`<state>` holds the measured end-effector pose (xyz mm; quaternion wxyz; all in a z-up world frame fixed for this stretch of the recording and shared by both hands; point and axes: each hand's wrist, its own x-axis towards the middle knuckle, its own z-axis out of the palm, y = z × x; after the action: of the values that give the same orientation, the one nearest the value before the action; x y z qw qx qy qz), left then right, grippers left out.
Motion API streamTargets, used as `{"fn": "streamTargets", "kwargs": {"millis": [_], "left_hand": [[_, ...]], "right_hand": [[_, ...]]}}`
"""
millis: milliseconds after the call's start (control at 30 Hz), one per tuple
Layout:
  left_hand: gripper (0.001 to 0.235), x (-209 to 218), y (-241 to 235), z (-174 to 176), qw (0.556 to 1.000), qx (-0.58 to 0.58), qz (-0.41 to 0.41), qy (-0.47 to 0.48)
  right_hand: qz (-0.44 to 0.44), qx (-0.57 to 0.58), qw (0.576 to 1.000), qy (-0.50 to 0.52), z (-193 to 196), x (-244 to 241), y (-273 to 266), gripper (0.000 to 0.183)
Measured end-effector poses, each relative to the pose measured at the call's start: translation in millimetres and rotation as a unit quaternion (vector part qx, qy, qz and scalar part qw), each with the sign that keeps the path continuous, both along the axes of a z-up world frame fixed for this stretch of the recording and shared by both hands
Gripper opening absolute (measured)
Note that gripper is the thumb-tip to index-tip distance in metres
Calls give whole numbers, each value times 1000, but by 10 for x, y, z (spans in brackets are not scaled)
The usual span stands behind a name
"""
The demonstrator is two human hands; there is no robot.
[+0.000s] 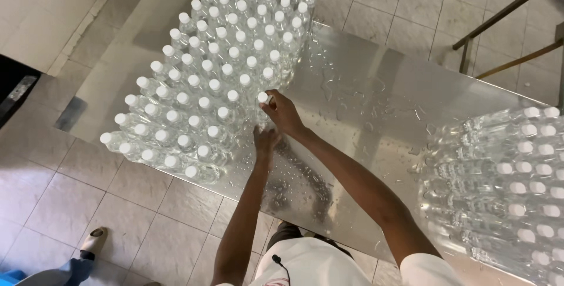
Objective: The person repeatedly picks up clear plastic bottles from a large group on a metal table, screws white caps onto them, and places the capped bottles into a separate group. The task is performed by hand without tools.
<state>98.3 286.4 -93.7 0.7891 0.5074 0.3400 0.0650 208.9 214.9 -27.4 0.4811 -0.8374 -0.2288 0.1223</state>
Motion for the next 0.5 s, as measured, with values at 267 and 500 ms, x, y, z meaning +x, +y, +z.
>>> {"fn": "streamTargets", "kwargs": {"millis": [267,500], "left_hand": [[19,374,280,-747,908,-369,151,-125],[12,372,139,-944,922,-350,115,-116]], "right_hand": [[-33,47,984,166,63,-714,-1103,58],[-230,-3,931,285,36,-2312,-3156,40]]}}
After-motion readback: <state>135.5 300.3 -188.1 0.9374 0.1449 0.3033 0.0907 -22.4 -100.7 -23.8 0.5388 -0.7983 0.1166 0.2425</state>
